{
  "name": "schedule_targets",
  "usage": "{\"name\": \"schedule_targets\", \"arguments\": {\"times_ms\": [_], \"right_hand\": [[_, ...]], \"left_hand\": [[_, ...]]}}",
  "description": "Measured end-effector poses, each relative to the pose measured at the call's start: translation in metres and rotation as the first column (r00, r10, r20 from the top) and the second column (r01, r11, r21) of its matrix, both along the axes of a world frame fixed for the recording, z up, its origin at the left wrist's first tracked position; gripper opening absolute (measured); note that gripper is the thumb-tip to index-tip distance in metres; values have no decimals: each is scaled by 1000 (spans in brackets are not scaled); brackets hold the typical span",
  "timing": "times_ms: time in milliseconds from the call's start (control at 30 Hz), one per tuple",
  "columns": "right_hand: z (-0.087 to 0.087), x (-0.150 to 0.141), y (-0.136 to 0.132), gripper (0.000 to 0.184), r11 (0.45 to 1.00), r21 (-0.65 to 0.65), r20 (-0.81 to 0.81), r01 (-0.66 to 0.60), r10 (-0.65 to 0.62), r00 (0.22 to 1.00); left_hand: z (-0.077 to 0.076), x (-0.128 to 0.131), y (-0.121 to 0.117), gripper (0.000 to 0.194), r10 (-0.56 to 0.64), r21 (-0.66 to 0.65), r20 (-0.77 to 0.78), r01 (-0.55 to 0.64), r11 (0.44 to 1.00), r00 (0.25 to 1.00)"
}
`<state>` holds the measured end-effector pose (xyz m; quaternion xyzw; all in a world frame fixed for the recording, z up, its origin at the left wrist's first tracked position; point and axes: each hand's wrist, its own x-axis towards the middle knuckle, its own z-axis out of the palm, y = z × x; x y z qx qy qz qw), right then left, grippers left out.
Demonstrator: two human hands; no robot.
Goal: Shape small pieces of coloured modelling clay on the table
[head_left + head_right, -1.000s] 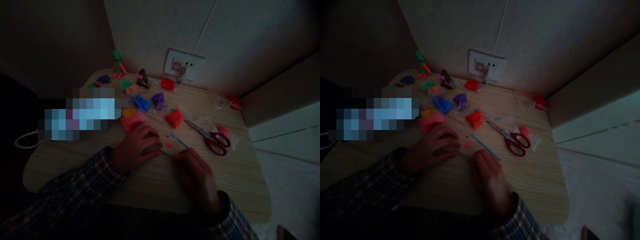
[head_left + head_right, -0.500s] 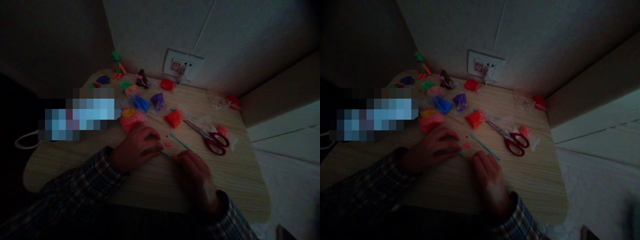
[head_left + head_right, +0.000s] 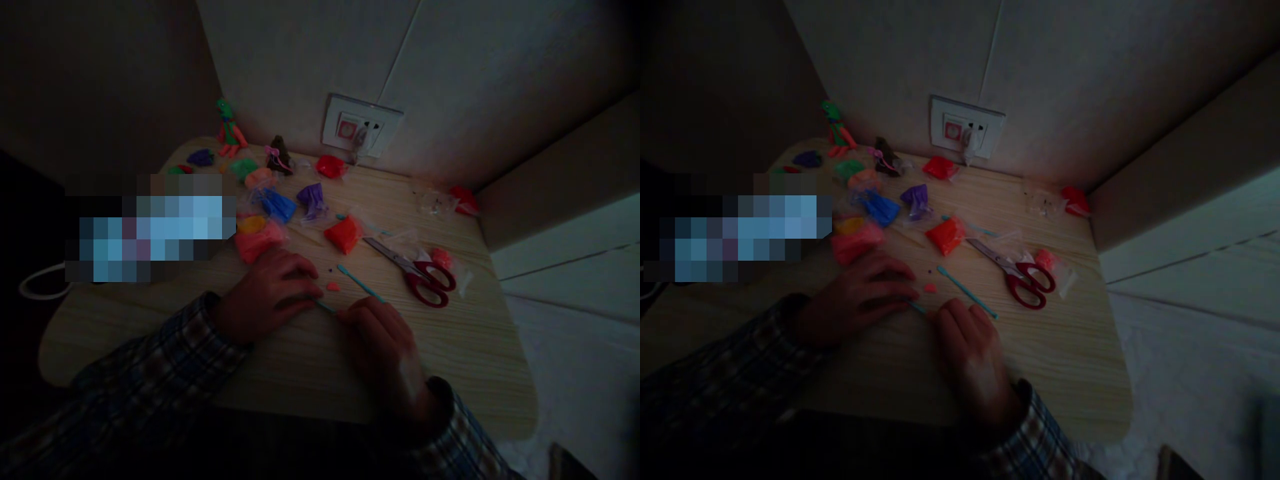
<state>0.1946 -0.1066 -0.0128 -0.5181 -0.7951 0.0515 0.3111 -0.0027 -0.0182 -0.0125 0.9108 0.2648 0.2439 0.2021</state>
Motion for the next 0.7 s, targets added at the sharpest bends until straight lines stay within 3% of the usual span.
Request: {"name": "schedule_targets", "arguments": {"times_ms": [700], "right_hand": [[5, 4, -4, 16, 993, -110, -75, 46, -54, 996]], "left_hand": [[1, 0, 1, 18, -8, -65, -9, 7, 998, 1000]]}}
